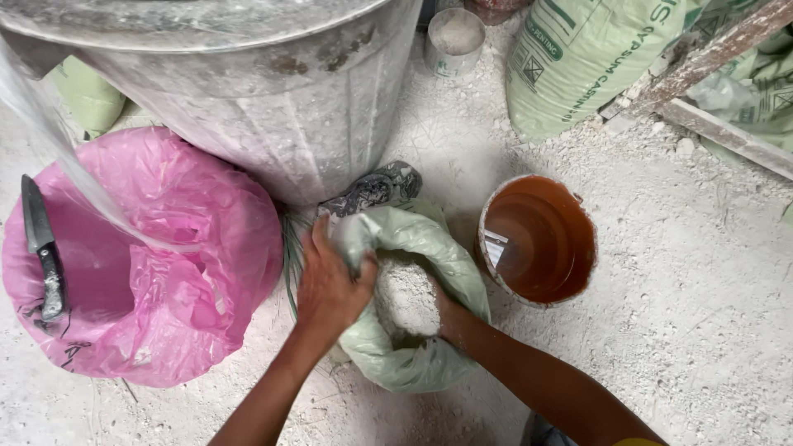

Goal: The person ties a white cable around green metal strips on a workbench, then scoops white powder from a bag into a bucket and mixes it by hand.

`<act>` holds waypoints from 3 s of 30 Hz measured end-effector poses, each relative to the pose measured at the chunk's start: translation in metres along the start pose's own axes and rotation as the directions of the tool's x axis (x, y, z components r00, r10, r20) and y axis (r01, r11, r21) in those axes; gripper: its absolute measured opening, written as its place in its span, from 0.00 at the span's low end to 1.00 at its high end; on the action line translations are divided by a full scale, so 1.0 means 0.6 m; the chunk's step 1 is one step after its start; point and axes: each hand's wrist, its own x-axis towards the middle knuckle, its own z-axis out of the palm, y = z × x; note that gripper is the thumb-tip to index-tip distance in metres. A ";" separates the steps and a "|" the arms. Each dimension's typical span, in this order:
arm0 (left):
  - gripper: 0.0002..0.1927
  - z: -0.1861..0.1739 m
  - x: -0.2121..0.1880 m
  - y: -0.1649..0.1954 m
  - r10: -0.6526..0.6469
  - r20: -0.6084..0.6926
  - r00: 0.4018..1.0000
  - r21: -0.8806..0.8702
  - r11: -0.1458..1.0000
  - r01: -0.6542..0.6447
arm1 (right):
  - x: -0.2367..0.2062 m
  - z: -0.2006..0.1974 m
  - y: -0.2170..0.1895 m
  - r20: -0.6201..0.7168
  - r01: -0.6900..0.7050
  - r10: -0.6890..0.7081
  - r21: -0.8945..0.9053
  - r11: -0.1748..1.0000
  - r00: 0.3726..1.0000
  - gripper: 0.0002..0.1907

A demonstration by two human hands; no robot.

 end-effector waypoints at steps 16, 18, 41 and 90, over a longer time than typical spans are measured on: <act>0.24 0.078 0.102 0.162 0.273 0.084 0.958 0.256 0.923 -0.286 | -0.183 -0.360 -0.038 -0.245 0.084 -0.030 0.216 0.973 0.969 0.31; 0.23 0.089 0.088 0.151 0.334 0.003 0.943 0.263 0.909 -0.323 | -0.181 -0.393 -0.023 -0.268 0.038 0.028 0.238 0.971 0.963 0.31; 0.43 0.043 -0.057 -0.036 -0.094 0.150 0.984 -0.059 0.993 0.104 | -0.120 -0.152 -0.146 0.211 0.111 0.016 -0.579 0.808 0.977 0.18; 0.32 0.039 0.009 0.049 0.162 -0.078 0.984 0.236 0.962 -0.139 | -0.053 -0.050 -0.067 0.046 0.086 -0.085 -0.039 0.996 0.995 0.15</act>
